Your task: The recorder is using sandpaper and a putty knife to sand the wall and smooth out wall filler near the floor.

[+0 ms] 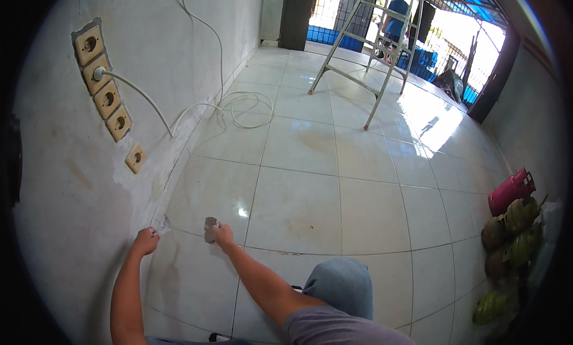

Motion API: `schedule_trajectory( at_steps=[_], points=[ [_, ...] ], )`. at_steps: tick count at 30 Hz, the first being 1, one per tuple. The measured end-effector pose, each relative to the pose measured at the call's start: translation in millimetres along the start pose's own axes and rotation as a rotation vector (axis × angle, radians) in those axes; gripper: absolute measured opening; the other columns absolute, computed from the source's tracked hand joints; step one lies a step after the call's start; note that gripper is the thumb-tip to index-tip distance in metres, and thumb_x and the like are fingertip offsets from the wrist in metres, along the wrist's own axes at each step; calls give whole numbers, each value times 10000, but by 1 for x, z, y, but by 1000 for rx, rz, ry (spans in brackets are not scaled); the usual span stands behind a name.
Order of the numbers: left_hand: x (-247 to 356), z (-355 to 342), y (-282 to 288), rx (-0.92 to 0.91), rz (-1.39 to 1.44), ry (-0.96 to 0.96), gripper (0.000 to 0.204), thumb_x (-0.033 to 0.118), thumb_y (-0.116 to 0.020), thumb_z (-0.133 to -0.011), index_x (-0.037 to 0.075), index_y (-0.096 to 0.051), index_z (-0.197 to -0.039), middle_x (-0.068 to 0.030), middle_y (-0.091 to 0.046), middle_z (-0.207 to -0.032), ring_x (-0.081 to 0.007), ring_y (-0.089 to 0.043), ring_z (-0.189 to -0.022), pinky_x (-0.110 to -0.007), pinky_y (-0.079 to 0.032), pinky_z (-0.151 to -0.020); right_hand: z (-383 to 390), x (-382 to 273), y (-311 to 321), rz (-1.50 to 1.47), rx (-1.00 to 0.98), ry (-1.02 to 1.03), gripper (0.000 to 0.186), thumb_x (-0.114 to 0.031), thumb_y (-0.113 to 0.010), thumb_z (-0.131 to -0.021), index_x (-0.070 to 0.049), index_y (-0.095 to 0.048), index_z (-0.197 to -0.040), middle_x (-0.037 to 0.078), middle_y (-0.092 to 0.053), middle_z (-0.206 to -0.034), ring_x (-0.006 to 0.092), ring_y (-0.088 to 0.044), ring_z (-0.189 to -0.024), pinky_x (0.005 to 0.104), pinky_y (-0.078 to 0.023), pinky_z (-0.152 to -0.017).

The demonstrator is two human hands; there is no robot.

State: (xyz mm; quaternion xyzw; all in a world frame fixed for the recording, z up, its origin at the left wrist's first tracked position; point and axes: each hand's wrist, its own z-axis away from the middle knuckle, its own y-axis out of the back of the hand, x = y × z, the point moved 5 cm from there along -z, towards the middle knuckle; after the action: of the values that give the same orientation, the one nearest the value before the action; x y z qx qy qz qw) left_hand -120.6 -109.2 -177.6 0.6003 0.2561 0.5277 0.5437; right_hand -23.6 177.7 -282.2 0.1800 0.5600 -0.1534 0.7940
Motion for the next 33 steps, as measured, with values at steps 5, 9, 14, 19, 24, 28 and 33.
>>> schedule_trajectory(
  at_steps=[5, 9, 14, 19, 24, 28, 33],
  points=[
    [18, -2, 17, -309, 179, 189, 390, 262, -624, -915, -58, -611, -1138, -161, -681, -781, -197, -619, -570, -350, -499, -556, -7, 13, -13, -382, -68, -164, 309, -263, -580, -922, 7, -678, -1035, 64, -667, -923, 153, -610, -803, 307, -488, -715],
    [36, 11, 50, -350, 247, 324, 367, 269, -624, -914, -20, -624, -1139, -115, -666, -734, -163, -591, -567, -336, -485, -547, 12, 14, -42, -635, -235, -227, 307, -262, -613, -942, 10, -657, -1078, 58, -666, -973, 149, -612, -835, 282, -482, -764],
    [111, 1, 72, -490, 562, 145, 256, 260, -586, -959, 9, -598, -1007, -66, -611, -667, -117, -500, -517, -289, -401, -452, 8, 35, -34, -501, -242, -209, 331, -270, -601, -958, 10, -630, -1131, 69, -675, -1009, 176, -645, -885, 318, -518, -789],
    [127, -11, 70, -446, 420, 26, 270, 256, -582, -956, 9, -600, -1064, -70, -622, -686, -123, -513, -534, -289, -411, -462, 24, 42, -31, -894, -246, -408, 357, -310, -572, -967, -22, -615, -1175, 85, -679, -1065, 206, -660, -912, 338, -526, -838],
    [58, -17, 41, -445, 313, 237, 254, 199, -581, -935, -25, -596, -1054, -98, -626, -703, -145, -516, -506, -305, -422, -453, 44, 45, -28, -985, -395, -398, 383, -283, -543, -993, -30, -544, -1282, 119, -665, -1184, 262, -663, -1063, 390, -524, -961],
    [6, -22, 32, -451, 306, 383, 225, 164, -564, -933, -34, -582, -1038, -118, -620, -713, -151, -509, -493, -311, -415, -437, 57, 55, -41, -1026, -472, -417, 378, -262, -552, -991, -19, -536, -1280, 120, -660, -1180, 258, -661, -1049, 391, -518, -966],
    [-3, -20, 42, -394, 356, 358, 241, 154, -533, -942, -46, -566, -1073, -122, -609, -714, -150, -486, -487, -303, -403, -425, 80, 55, -65, -1097, -495, -394, 363, -234, -588, -974, -21, -544, -1264, 107, -666, -1146, 252, -663, -1015, 397, -520, -955]
  ],
)
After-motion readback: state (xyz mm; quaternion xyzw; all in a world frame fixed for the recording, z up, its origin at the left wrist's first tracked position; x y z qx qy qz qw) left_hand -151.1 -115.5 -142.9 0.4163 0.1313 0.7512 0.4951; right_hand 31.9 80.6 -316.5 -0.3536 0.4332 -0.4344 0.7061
